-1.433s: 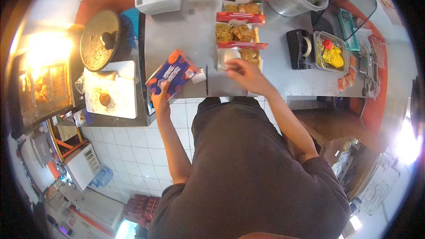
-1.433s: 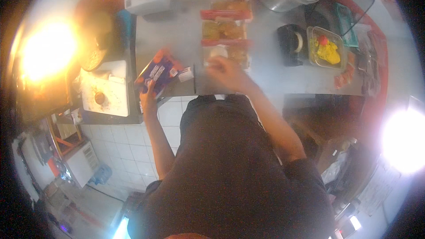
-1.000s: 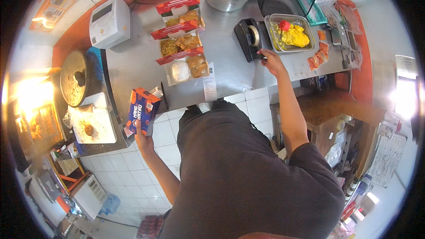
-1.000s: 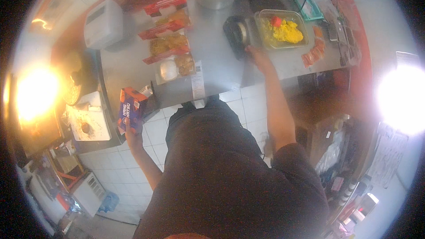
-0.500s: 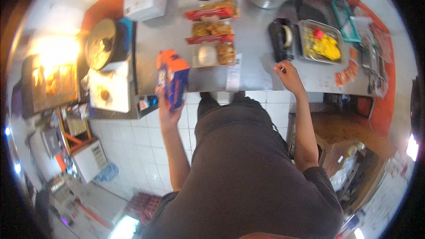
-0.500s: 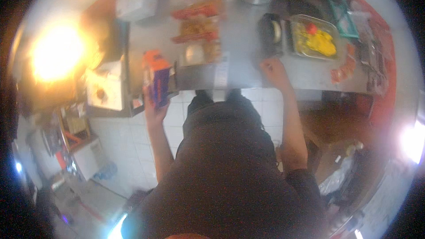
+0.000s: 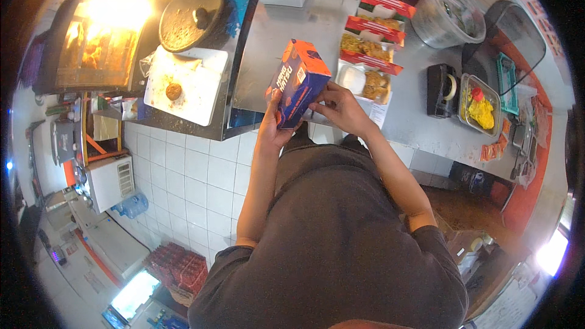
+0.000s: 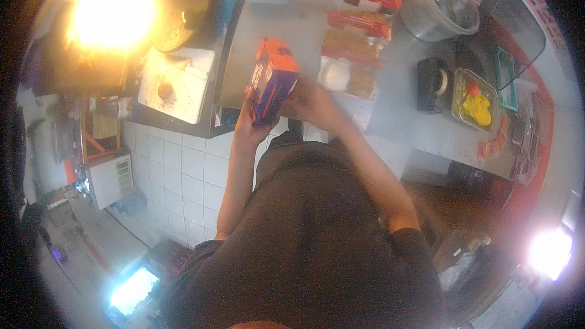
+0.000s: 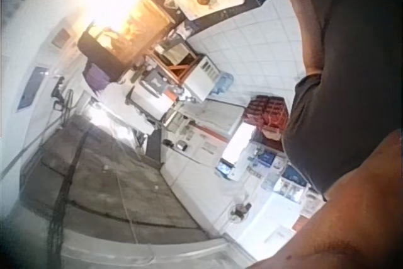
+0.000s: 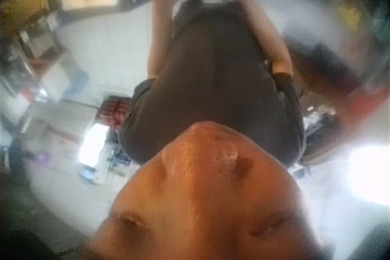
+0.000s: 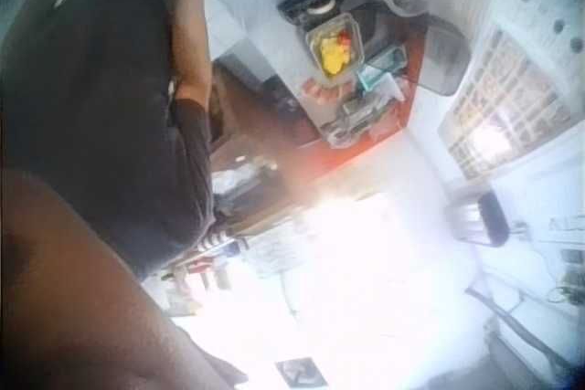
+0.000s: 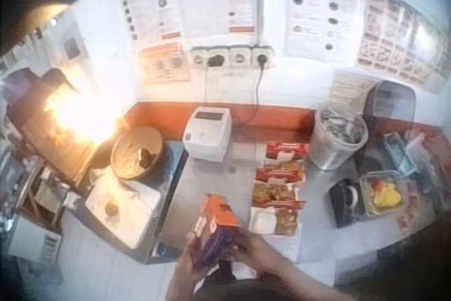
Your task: The person assembles multiple food orders in a commercial kitchen. They scoop scrambled eggs into boxes, cut roasted meat on a cutting board, and add sauces and condiments before closing the boxes.
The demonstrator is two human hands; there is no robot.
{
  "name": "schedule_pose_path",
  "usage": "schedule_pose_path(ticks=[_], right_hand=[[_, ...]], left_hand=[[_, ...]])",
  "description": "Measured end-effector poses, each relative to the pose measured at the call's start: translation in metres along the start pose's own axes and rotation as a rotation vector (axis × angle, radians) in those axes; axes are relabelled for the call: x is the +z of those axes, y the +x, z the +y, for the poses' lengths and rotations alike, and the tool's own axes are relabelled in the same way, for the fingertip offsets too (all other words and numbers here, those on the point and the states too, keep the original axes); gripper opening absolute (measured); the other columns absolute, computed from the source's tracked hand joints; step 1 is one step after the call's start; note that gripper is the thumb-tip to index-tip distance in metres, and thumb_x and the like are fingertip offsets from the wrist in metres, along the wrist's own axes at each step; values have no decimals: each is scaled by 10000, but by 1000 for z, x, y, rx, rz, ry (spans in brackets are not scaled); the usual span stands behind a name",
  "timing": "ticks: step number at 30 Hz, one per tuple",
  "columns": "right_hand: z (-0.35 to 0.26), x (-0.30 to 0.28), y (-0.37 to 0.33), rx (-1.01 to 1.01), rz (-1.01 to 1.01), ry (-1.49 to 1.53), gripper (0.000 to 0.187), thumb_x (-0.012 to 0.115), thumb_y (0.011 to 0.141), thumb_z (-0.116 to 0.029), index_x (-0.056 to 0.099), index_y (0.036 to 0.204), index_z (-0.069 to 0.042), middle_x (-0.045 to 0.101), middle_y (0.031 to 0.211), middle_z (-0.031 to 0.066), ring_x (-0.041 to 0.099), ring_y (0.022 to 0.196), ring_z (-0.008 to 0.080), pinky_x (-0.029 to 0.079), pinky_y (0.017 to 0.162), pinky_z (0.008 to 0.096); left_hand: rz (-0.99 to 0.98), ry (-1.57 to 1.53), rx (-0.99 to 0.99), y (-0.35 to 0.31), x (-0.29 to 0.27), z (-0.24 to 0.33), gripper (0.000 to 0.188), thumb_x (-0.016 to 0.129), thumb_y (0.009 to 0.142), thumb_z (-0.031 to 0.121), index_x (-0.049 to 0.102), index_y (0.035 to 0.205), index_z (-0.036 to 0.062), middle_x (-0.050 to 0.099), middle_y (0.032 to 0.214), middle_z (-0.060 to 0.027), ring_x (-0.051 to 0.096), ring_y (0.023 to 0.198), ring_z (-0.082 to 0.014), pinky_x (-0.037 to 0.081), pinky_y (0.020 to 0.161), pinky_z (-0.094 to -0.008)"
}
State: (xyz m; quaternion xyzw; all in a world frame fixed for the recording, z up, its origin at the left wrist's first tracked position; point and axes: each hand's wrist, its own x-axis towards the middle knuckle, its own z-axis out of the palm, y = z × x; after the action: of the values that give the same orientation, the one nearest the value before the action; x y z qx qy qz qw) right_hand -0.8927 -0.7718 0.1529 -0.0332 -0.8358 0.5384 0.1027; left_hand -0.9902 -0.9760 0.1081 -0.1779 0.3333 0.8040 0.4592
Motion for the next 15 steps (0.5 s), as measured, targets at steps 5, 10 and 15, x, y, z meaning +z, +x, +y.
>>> schedule_pose_path(ticks=[5,10,15], right_hand=[[16,35,32,-29,-140,-196,203,755,936,-157,760,1051,10,701,997,190,693,983,302,549,826,410],[72,73,56,404,207,-329,306,797,884,-202,676,1089,-10,710,962,199,711,923,339,552,802,431],[106,100,35,580,82,-511,341,811,874,-262,637,1056,-33,716,924,173,715,873,344,551,789,433]], left_hand=[[-48,41,-39,3,-48,39,402,702,1011,416,605,1330,192,714,1192,-55,714,992,-192,593,763,-388],[114,281,211,33,-80,83,464,791,955,229,583,1329,50,693,1235,-89,724,1033,-202,618,845,-376],[432,779,406,68,-103,116,674,949,787,262,589,1270,-40,709,1168,-123,698,1033,-177,576,892,-329]])
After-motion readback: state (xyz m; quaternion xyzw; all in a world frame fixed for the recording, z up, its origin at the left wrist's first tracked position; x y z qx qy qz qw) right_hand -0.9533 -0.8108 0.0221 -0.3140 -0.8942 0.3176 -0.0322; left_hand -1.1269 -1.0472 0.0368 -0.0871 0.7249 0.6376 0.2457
